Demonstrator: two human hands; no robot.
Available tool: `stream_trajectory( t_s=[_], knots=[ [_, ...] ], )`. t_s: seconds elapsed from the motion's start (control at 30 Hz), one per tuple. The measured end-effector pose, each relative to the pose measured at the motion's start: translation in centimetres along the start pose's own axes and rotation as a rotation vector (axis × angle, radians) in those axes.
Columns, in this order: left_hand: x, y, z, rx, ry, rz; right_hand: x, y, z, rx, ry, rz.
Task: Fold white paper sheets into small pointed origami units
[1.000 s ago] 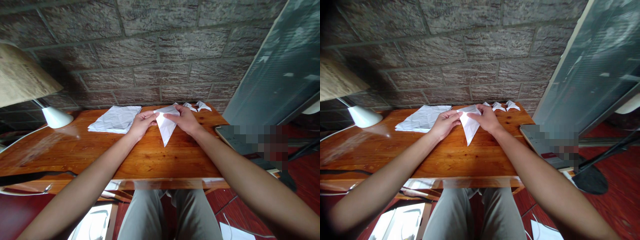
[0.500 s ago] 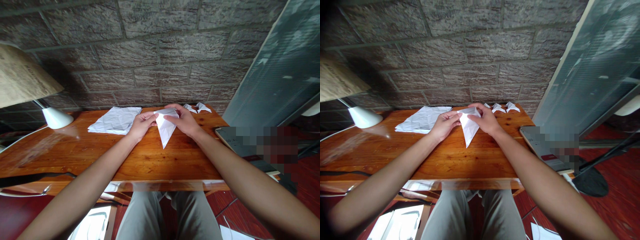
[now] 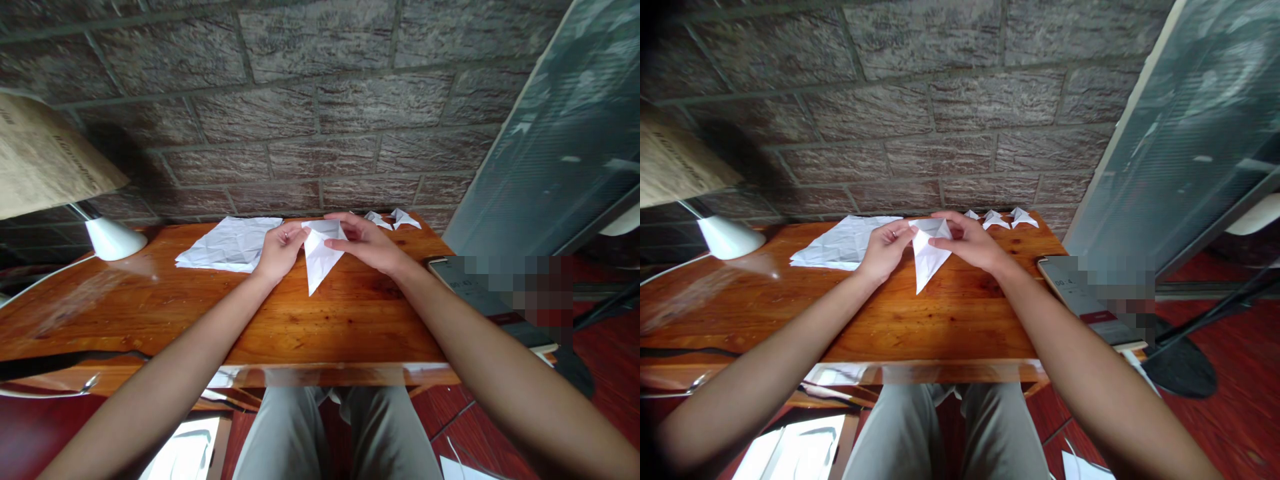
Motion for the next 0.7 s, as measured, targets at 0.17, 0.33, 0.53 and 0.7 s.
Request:
stream_trajectory(
  t_s=[0.17,0.33,0.53,0.7],
  knots=[
    [-0.1,0.4,-1.1,-0.049,-0.11,-0.039,0.4,-0.6,1.0,-0.105,-0.003,0.076],
    [0.3,-0.2,-1.3,-0.056,-0.074,0.008,0.1,0.6,-0.4,-0.162,-0.11,-0.084],
    [0.5,-0.9,-0.8,0.028,0.014,0.059,0.2,0.9,-2.2,-0.344,-0.267,-0.079],
    [0.7,-1.1,0.1,0.111,0.089,0.065,0.8,-0.1,-3.0,-0.44,-0.384,-0.01]
  ],
)
Point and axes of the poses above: each hand's wrist, its own x-axis away from the middle knuckle, its own y-axis out of the back of the hand, z = x × y, the point moved 8 cm from there along -x, towards the middle knuckle, and after that the axes turned 2 degrees about z, right-handed, at the moved point
